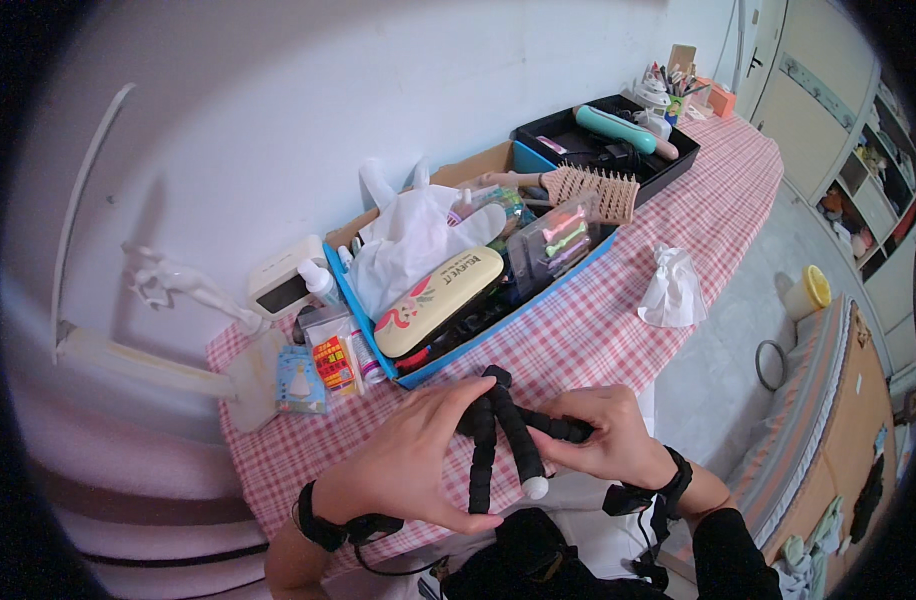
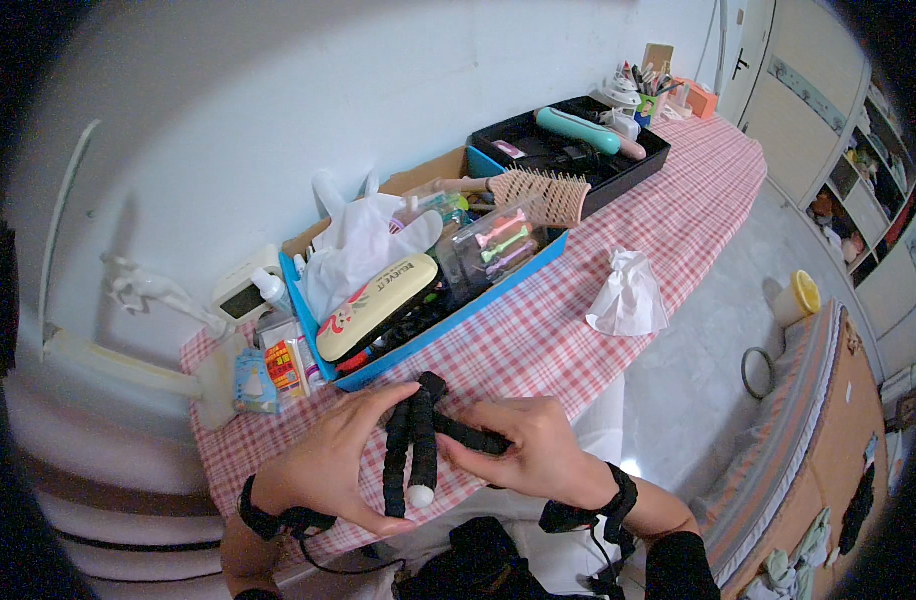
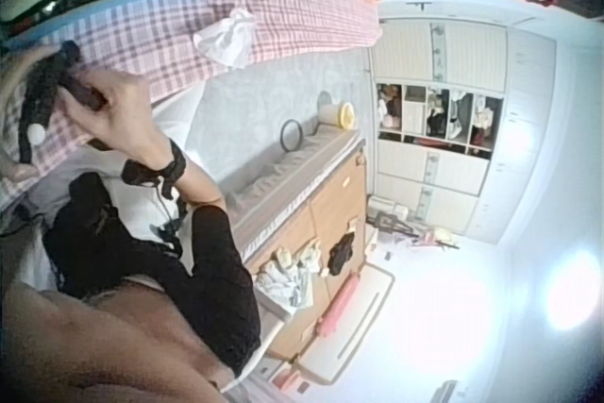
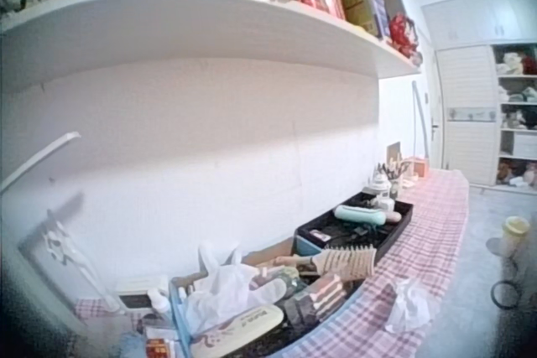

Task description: Assembling a small flexible tripod on a desk.

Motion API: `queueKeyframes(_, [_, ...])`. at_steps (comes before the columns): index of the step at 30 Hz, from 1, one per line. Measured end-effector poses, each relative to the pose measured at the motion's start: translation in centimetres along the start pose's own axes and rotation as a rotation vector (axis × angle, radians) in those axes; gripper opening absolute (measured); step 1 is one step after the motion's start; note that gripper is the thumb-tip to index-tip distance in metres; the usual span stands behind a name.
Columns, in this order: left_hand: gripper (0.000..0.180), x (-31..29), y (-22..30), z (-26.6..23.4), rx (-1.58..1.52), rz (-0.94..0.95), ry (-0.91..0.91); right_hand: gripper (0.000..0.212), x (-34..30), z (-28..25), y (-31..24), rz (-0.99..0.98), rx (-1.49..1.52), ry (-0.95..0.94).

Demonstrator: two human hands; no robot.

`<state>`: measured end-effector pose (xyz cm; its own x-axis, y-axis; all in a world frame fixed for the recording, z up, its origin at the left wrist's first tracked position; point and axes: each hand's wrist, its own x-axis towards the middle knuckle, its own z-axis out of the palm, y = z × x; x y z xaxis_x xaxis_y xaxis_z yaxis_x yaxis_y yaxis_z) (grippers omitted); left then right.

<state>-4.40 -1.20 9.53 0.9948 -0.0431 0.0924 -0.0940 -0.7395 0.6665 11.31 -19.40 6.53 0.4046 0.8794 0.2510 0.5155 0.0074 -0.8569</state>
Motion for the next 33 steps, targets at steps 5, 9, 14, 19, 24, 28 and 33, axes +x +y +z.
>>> queueKeyframes(5, [0.108, -0.1, 0.0, -0.1, -0.031, -0.028, -0.030, 0.017, 0.9, -0.3, 0.3, -0.199, -0.055, 0.046])
queueKeyframes(9, [0.109, -0.1, -0.4, -0.3, -0.084, -0.047, -0.066, 0.017, 1.9, -0.3, 1.1, -0.273, 0.079, 0.010])
queueKeyframes(14, [0.109, -0.1, -0.6, -0.4, -0.091, -0.057, -0.087, 0.017, 2.0, -0.8, 1.5, -0.041, 0.265, -0.178])
queueKeyframes(19, [0.113, -0.3, -1.4, -0.1, -0.036, -0.040, -0.073, 0.020, 2.0, -0.2, 2.4, -0.123, 0.322, -0.153])
queueKeyframes(24, [0.108, -0.1, -2.0, -0.1, -0.029, -0.065, -0.108, 0.022, 2.2, 0.2, 3.0, -0.109, 0.504, -0.151])
queueKeyframes(28, [0.104, 0.1, -2.8, -0.4, -0.118, -0.053, -0.151, 0.024, 2.1, -0.3, 3.3, -0.074, 0.534, -0.174])
queueKeyframes(33, [0.104, 0.1, -2.9, -0.7, -0.249, -0.002, -0.160, 0.025, 2.4, -0.7, 2.8, -0.059, 0.544, -0.207])
